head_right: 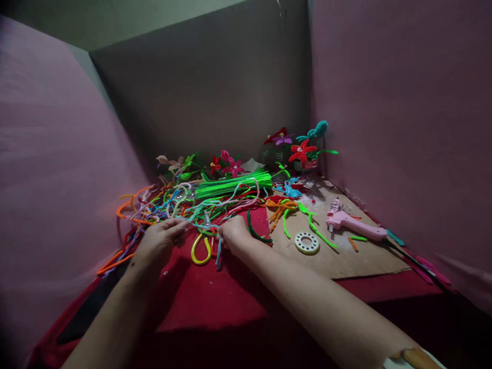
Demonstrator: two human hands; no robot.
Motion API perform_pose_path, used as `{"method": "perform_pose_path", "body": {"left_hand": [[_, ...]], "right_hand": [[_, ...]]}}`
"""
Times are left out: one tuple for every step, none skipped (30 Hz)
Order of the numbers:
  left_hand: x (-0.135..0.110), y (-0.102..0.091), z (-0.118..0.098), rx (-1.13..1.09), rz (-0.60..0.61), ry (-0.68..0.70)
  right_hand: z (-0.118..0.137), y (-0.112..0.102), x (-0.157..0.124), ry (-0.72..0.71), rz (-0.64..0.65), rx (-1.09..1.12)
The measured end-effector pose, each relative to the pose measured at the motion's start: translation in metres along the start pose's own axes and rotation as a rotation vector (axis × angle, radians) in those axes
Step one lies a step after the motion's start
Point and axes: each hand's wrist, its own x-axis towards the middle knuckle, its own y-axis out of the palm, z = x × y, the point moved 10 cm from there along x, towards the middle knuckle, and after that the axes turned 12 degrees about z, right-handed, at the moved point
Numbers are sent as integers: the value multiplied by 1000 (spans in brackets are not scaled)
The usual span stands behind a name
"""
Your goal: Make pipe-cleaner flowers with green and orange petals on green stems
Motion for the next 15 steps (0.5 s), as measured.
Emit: {"method": "perform_pose_path", "body": {"left_hand": [[1,-6,0,-62,-17,8],[2,-10,1,-117,-27,16],[2,-10,2,-164,-26,19],[3,-8,3,-202,-13,18],[3,-4,5,-233,8,13],[3,3,7,-257,36,6],[2,11,9,-277,66,-2],[2,19,11,-292,97,-9],[2,26,12,-305,126,-16],[2,33,13,-315,151,-23],[3,38,14,-323,171,-27],[3,41,13,-332,186,-27],[4,44,12,-342,196,-23],[4,46,10,-352,202,-13],[4,48,8,-358,210,-1]], "right_hand": [[-3,0,1,14,8,25],[-5,0,2,21,22,49],[-5,2,2,22,41,71],[-5,4,2,19,61,93],[-5,6,2,14,79,112],[-3,8,1,7,91,128],[-2,9,0,0,97,142],[-1,9,-2,-8,95,155],[1,7,-4,-19,88,167],[3,4,-5,-33,76,180],[5,0,-7,-47,60,193],[7,-6,-8,-61,40,208],[9,-12,-10,-76,18,225],[11,-19,-11,-90,-2,244],[13,-25,-12,-104,-15,265]]}}
